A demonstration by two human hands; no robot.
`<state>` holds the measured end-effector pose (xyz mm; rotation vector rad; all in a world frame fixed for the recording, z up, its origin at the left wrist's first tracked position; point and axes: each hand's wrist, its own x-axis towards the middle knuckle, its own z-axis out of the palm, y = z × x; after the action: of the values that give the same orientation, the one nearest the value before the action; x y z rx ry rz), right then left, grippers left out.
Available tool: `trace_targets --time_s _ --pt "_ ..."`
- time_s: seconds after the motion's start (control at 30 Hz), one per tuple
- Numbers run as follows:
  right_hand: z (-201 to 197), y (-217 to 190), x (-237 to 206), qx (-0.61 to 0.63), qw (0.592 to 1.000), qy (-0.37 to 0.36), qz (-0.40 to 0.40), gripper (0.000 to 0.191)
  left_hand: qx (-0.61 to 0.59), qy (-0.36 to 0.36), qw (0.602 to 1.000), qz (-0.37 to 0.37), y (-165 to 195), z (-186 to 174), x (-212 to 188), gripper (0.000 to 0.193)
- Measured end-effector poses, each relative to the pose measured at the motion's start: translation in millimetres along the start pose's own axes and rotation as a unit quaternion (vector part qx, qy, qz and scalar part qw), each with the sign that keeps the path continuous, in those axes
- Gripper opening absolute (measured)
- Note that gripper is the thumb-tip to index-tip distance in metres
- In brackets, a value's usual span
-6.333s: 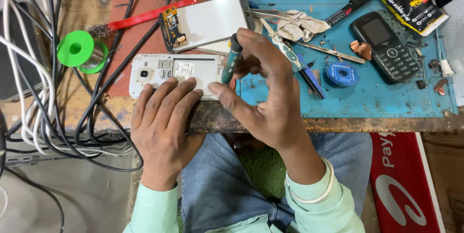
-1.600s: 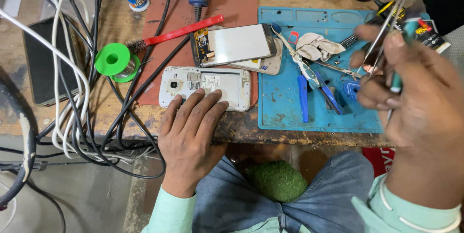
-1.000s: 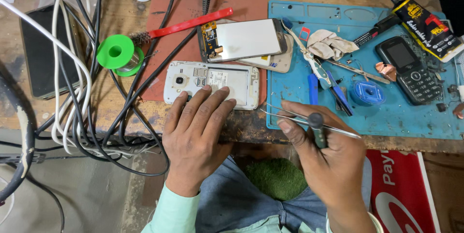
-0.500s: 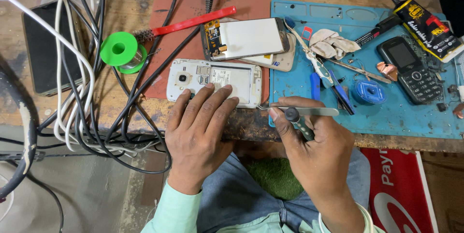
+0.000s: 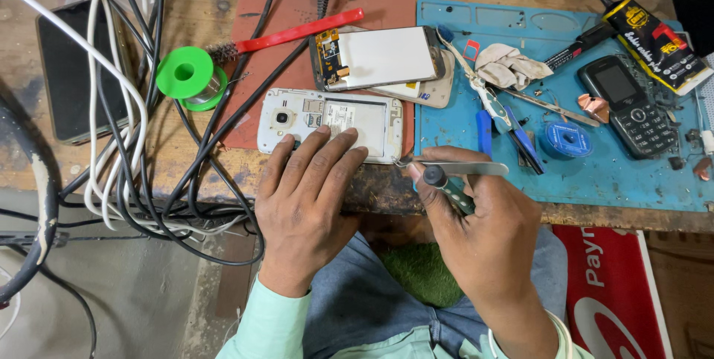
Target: The person uses a screwdriver and tweezers to remove screws and small components from the back of a white mobile phone. They work on the phone's internal parts, including the battery area, and place removed screws on the workbench.
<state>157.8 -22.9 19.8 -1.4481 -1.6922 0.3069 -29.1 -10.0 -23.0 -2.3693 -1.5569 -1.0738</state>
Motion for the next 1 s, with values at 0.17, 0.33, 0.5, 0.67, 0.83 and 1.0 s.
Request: trace_targets --time_s 0.17,0.33,0.5,0.67,0.83,1.0 --pt "0 -1 1 0.003 1.0 0.001 -0.003 0.018 -0.003 0.001 1.0 0.004 0 0 0 0.066" --pt "-3 -1 2 -0.016 1.0 -0.02 0.004 0.019 -0.003 0.003 1.0 0.004 0 -1 0 0.064" --pt "6 4 -7 0.011 0.999 0.03 -0.018 0.017 -0.001 0.001 1.0 0.006 0 -1 1 0.064" --pt "23 14 -20 0.096 0.99 0.106 0.008 0.017 -0.011 0.002 1.0 0.003 0 -2 2 0.064" --pt "17 23 -19 0.099 0.987 0.118 0.042 0.017 -0.012 -0.002 1.0 0.004 0 -1 1 0.064" --pt "6 17 -10 0.087 0.995 0.04 0.035 0.018 -0.003 0.002 1.0 -0.003 1 0 1 0.063"
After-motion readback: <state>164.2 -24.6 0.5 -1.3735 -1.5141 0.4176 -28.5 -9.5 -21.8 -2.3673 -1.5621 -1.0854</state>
